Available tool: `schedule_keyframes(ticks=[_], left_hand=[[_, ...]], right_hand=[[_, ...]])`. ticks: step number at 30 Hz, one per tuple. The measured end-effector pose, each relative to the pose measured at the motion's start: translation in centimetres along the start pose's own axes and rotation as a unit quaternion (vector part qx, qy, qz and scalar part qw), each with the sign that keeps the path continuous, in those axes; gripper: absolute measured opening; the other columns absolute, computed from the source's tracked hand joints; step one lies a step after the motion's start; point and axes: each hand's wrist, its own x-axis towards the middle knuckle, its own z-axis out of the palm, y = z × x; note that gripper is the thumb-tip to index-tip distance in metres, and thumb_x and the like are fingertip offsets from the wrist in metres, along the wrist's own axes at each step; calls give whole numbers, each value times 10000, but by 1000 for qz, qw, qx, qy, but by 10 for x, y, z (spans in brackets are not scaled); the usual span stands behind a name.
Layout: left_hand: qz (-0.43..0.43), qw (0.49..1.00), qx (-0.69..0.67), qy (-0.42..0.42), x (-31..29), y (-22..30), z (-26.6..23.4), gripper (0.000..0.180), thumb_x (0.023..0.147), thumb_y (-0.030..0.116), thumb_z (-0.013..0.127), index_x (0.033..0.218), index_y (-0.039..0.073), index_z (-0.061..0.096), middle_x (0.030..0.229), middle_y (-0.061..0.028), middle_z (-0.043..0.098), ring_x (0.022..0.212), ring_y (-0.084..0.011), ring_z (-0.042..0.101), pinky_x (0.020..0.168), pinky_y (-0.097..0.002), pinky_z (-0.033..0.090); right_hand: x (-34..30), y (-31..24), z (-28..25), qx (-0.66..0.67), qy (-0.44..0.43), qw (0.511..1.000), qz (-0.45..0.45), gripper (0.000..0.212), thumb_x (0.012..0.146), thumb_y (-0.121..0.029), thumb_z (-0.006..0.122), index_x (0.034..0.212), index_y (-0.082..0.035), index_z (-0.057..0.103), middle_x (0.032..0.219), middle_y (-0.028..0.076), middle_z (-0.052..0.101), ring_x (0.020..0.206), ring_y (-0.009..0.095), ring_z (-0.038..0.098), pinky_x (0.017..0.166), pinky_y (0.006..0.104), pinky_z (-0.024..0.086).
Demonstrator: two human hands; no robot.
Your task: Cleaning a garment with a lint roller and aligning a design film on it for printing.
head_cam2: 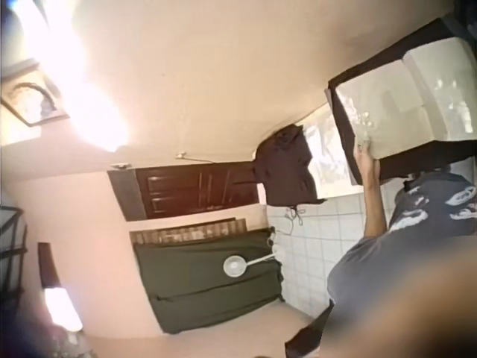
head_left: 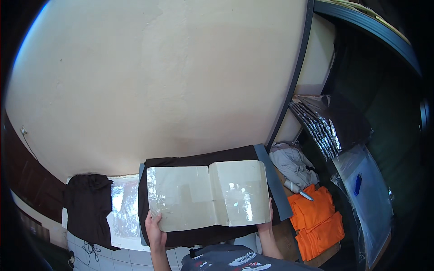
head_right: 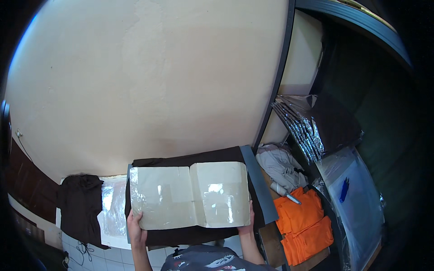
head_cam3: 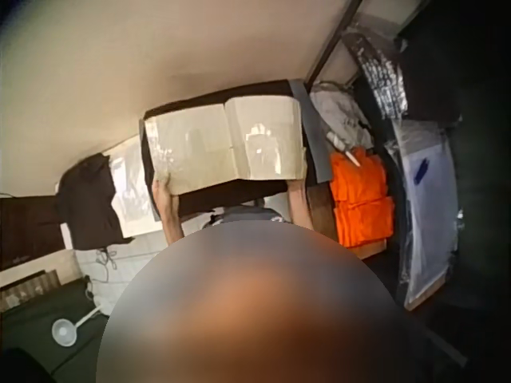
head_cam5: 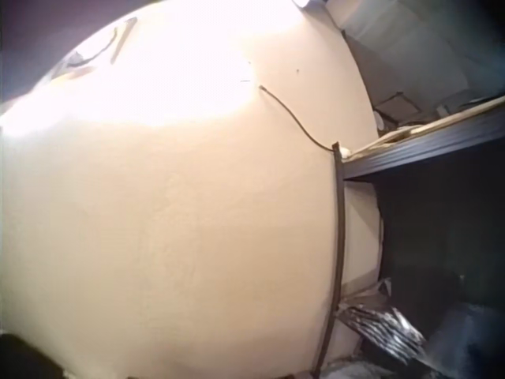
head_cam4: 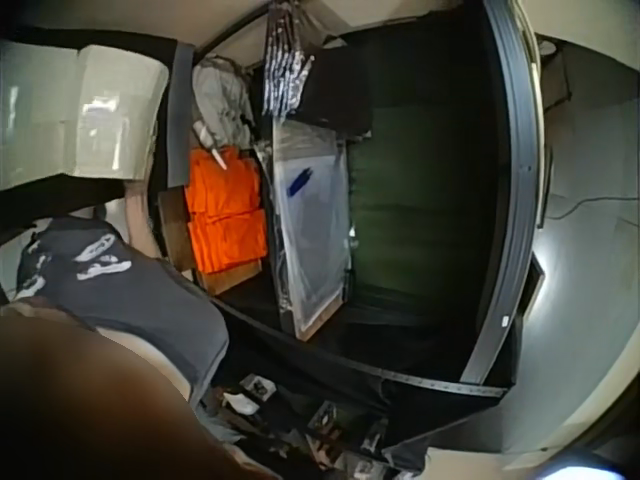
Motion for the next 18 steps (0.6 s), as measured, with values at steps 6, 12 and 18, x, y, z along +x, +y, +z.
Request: schedule_keyframes(ticks=[6, 12, 18], left_hand=[[-38, 987, 147, 51, 28, -57, -79, 245, 957, 4, 628, 1186, -82, 648, 1037, -148, 737, 891, -208, 716, 847, -326, 551], [58, 830, 541, 124, 35, -105, -142, 176, 801, 81, 794, 864, -70, 729, 701, -200, 704, 658, -250, 717, 645, -376, 520], [39, 790, 593, 153, 34, -102, -139, 184, 821, 101, 790, 850, -72, 733, 642, -139, 700, 594, -158, 661, 588, -344, 501]], right_hand=[[22, -18, -31, 170, 81, 961, 204, 429, 1027, -293, 634, 1341, -3, 597, 1234, 135, 697, 1114, 250, 686, 991, 365, 543], [25, -4, -72, -159, 179, 937, 256, 141, 971, -96, 685, 1055, 16, 673, 970, 80, 709, 847, 189, 713, 779, 306, 578], [23, 11, -68, -133, 194, 967, 97, 181, 987, -47, 653, 1130, 64, 654, 1011, 76, 705, 921, 137, 646, 843, 257, 503]])
